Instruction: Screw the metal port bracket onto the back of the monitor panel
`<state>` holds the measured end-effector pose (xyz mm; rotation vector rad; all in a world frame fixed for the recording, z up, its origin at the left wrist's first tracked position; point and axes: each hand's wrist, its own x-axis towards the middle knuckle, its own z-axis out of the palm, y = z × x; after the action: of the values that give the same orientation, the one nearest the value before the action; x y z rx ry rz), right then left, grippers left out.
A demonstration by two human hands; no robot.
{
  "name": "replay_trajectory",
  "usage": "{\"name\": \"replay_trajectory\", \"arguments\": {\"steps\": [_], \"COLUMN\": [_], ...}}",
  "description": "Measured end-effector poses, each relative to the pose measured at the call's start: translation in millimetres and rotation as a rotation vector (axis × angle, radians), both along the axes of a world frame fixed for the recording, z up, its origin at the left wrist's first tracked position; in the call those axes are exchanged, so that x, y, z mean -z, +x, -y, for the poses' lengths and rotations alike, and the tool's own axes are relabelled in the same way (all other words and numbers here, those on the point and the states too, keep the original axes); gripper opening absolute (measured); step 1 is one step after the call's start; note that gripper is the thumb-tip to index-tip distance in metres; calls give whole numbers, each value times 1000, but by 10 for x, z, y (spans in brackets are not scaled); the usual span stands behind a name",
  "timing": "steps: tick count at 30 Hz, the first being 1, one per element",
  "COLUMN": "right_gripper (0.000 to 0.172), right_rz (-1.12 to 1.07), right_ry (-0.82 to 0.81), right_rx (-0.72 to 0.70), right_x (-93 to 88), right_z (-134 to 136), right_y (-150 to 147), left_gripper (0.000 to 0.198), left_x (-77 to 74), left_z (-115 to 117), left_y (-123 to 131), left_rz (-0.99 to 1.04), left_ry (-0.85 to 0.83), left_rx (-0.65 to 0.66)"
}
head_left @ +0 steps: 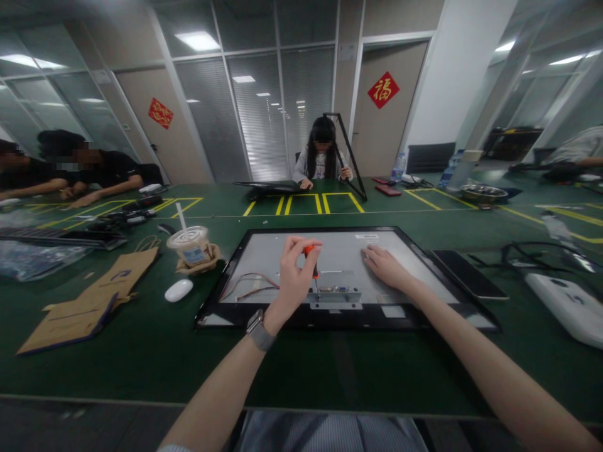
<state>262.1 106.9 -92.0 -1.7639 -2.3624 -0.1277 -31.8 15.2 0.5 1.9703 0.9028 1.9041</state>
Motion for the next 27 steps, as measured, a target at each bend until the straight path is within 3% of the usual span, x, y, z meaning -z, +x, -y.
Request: {"name": "replay_trajectory", "arguments": {"steps": [6, 13, 21, 23, 27], "right_gripper": [51, 50, 49, 49, 50], "right_rz": [-28, -40, -43, -36, -34], "right_ry": [3, 4, 10, 12, 16], "right_rx": [-12, -19, -15, -18, -18], "right_x": [15, 22, 34, 31, 14], "right_z": [-11, -21, -23, -21, -9], "right_y": [23, 26, 24, 20, 12], "left_gripper": [29, 22, 31, 26, 12], "left_x": [16, -31, -17, -13, -15], "left_z": [2, -8, -53, -58, -47], "left_y": [7, -25, -12, -18, -30], "left_rz": [49, 43, 146, 134, 80], "left_ry": [-107, -132, -266, -259, -164], "left_rx": [193, 119, 313, 286, 91]}}
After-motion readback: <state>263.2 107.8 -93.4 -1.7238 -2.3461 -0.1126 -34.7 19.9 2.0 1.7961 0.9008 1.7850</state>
